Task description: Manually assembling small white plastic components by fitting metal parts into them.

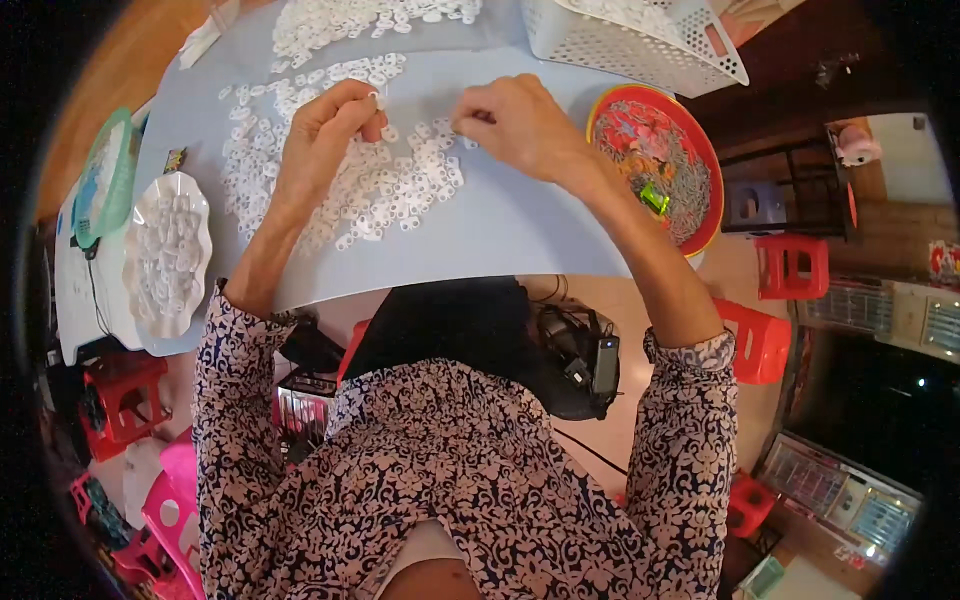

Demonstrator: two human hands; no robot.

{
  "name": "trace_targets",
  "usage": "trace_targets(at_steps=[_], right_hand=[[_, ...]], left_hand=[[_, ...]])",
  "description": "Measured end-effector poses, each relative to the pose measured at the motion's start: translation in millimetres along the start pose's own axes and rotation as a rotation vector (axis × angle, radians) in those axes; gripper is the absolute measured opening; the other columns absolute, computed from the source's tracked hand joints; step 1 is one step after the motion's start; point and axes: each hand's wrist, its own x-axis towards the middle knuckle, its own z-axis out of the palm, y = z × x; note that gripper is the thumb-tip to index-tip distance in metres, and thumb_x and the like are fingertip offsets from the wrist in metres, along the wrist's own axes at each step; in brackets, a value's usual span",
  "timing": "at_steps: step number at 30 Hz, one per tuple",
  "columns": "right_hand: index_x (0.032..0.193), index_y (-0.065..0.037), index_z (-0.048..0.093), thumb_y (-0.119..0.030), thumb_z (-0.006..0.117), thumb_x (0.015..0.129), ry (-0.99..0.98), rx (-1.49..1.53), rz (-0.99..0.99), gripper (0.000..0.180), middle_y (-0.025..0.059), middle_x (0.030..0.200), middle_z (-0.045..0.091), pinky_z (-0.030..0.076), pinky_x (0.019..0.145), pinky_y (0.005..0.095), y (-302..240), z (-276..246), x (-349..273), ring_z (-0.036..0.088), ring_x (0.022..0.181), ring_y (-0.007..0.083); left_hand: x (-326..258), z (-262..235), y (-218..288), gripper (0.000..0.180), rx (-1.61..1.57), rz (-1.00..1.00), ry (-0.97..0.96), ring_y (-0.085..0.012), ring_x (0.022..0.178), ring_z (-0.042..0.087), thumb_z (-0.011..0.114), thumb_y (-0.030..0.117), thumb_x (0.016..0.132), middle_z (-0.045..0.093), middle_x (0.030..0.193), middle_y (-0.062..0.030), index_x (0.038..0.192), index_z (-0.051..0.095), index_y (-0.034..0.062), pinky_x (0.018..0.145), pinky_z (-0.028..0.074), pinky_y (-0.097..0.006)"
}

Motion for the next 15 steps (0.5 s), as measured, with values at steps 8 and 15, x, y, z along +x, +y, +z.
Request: trace_targets(at_steps=[8, 15], right_hand=[[0.085, 0.0, 0.065, -0.008, 0.063, 0.079, -0.091, -0.219, -0.073, 0.01, 0.0151, 0.069, 0.063, 0.048, 0.06, 0.0349, 8, 14, -16, 0.06, 0.061, 0.0278], [0.077, 0.001, 0.063, -0.009, 0.058, 0.077, -0.1, -0.503, -0.109, 0.011, 0.0185, 0.069, 0.061, 0.046, 0.063, 0.0434, 1, 23, -7, 0.059, 0.066, 0.035]], left_hand=[[2, 1, -2, 0.017, 0.035, -0.011, -0.013, -0.008, 0.066, 0.053, 0.053, 0.014, 0.087, 0.057, 0.067, -0.0016, 0.085, 0.061, -0.0007, 0.066, 0.046, -0.024], [-1, 4, 0, 0.017, 0.061, -0.014, -0.007, -0.0074, 0.065, 0.053, 0.052, 0.014, 0.087, 0.056, 0.067, -0.0012, 0.084, 0.061, -0.0003, 0.064, 0.045, -0.023]])
